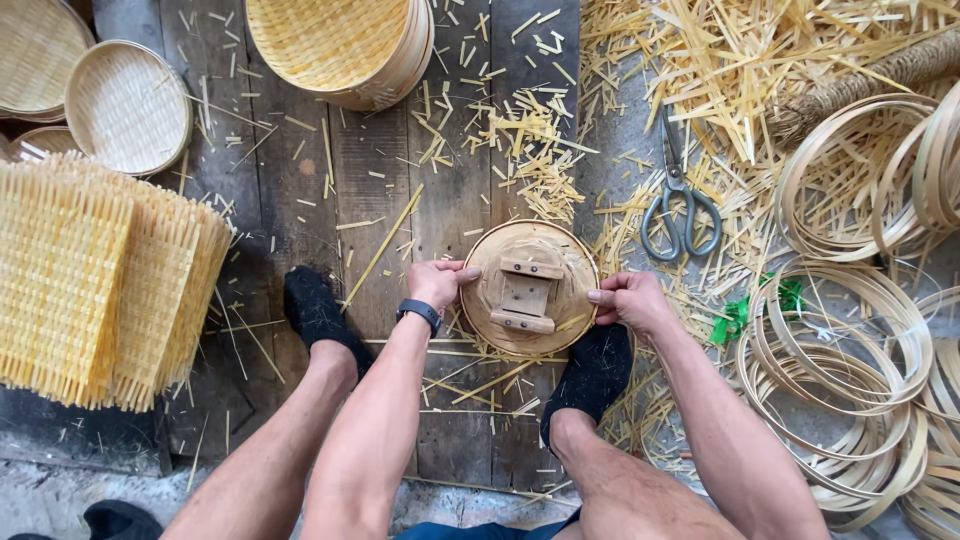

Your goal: The person trims the excess bamboo strips from a woven bamboo basket using shears. They repeatedly place a flat woven bamboo mat over the basket, secure it with a wooden block, and cut the protruding strips flush with the rim.

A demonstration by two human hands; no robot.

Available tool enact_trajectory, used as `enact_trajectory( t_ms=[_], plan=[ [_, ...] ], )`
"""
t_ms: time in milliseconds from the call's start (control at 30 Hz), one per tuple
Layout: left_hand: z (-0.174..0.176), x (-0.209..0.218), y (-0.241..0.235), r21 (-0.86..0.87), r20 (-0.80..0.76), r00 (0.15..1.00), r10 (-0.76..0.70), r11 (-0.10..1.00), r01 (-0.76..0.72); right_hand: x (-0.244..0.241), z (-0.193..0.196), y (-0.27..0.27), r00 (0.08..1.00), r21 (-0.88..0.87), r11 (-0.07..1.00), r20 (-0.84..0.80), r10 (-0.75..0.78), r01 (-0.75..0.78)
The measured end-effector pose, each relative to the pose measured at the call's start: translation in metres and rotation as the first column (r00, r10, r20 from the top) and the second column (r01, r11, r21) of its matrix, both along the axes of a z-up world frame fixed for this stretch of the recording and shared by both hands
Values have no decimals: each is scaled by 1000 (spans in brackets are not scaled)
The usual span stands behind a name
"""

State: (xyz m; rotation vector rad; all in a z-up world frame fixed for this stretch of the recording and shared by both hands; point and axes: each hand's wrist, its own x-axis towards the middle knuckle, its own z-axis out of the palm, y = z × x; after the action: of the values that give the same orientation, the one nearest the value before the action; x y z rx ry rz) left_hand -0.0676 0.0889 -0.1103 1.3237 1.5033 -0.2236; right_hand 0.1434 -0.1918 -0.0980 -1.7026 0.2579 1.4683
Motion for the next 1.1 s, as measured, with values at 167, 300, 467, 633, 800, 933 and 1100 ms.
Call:
enact_trajectory(
  t_ms=[167,300,467,633,800,933,1100],
  plan=[
    [20,-14,-27,-363,304,843,443,872,-328,-14,25,3,966,193,954,-162,-200,230],
    [27,-37,-89,-648,258,670,696,639,-414,-42,32,6,962,145,961,-174,-210,236],
    [9,-35,-119,-570,205,666,717,641,-515,-56,27,15,980,44,979,-16,-198,198],
    [42,-20,-104,-585,196,664,722,629,-512,-50,43,20,991,16,992,40,-125,125],
    [118,-14,-58,11,454,890,41,999,-51,-41,73,22,968,207,978,237,-82,32],
    [175,19,-62,433,451,765,-461,862,265,-42,104,44,978,418,885,-75,-193,207],
    [201,65,-70,754,373,650,-662,625,204,-51,128,69,929,429,824,-151,-338,370]
  ],
)
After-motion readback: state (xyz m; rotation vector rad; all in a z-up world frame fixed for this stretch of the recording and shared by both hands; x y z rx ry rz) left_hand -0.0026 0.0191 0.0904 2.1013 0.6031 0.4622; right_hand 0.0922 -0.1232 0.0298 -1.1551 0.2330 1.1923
